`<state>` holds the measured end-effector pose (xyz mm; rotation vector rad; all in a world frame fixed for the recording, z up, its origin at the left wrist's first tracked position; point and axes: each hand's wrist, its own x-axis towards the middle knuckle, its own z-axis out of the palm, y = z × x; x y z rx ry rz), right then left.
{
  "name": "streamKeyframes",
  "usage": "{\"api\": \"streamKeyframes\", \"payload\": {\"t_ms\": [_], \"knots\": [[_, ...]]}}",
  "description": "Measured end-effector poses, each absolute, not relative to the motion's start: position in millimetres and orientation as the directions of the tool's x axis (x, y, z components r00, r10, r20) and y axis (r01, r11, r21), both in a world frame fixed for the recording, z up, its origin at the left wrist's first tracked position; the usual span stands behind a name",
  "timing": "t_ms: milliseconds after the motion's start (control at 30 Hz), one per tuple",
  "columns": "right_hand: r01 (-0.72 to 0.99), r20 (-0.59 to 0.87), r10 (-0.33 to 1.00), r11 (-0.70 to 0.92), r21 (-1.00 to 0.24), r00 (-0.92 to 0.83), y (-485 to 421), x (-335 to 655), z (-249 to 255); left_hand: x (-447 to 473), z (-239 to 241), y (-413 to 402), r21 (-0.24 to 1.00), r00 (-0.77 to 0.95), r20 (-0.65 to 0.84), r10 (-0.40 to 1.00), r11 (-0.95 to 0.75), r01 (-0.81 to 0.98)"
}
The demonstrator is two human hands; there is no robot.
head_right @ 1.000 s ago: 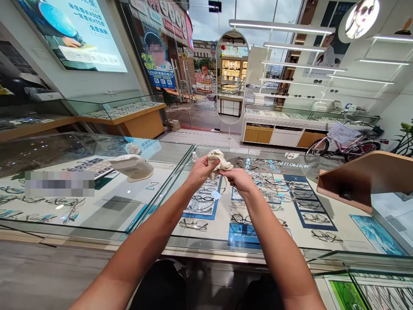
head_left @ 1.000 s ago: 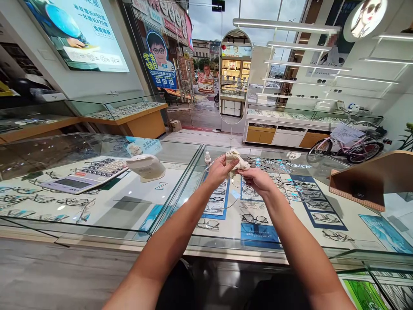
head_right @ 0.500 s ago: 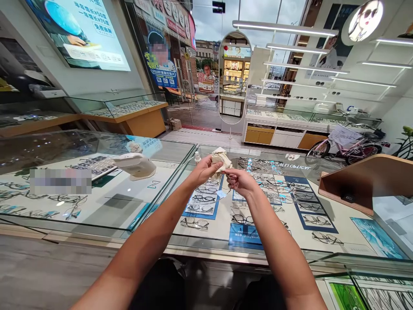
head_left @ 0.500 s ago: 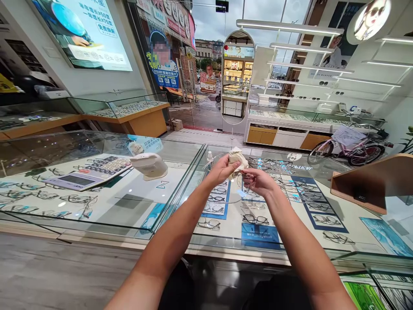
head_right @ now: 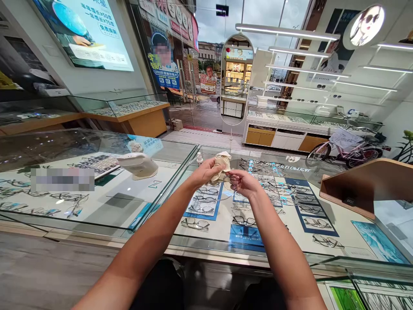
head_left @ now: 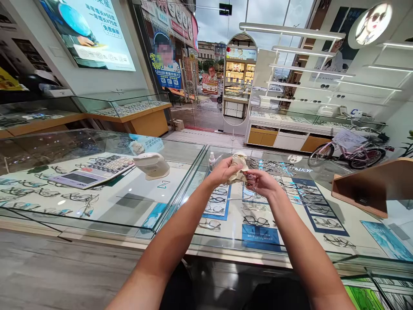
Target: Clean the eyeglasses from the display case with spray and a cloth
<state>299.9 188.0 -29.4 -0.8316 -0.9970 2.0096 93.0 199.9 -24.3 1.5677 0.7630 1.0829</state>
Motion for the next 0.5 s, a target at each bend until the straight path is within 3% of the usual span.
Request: {"api": "streamKeyframes", "payload": {"t_ms": [167,300,500], "knots": [[-0.322,-0.229,0.793,-0.467,-0.823,-0.565,188,300,-31,99,-25,198,0.982,0.483,0.141,0.864,-0.06,-0.179],[-0.337,-0.23,0.8,-0.468,-0.817,-0.554,187,298,-33,109,-31,199,0.974,0.367,0.209,0.907,-0.161,-0.157],[-0.378,-0.216,0.803,-0.475,-0.795,-0.556,187,301,-28,108,-38,205,0.941,0.173,0.311,0.934,-0.329,0.085]]}}
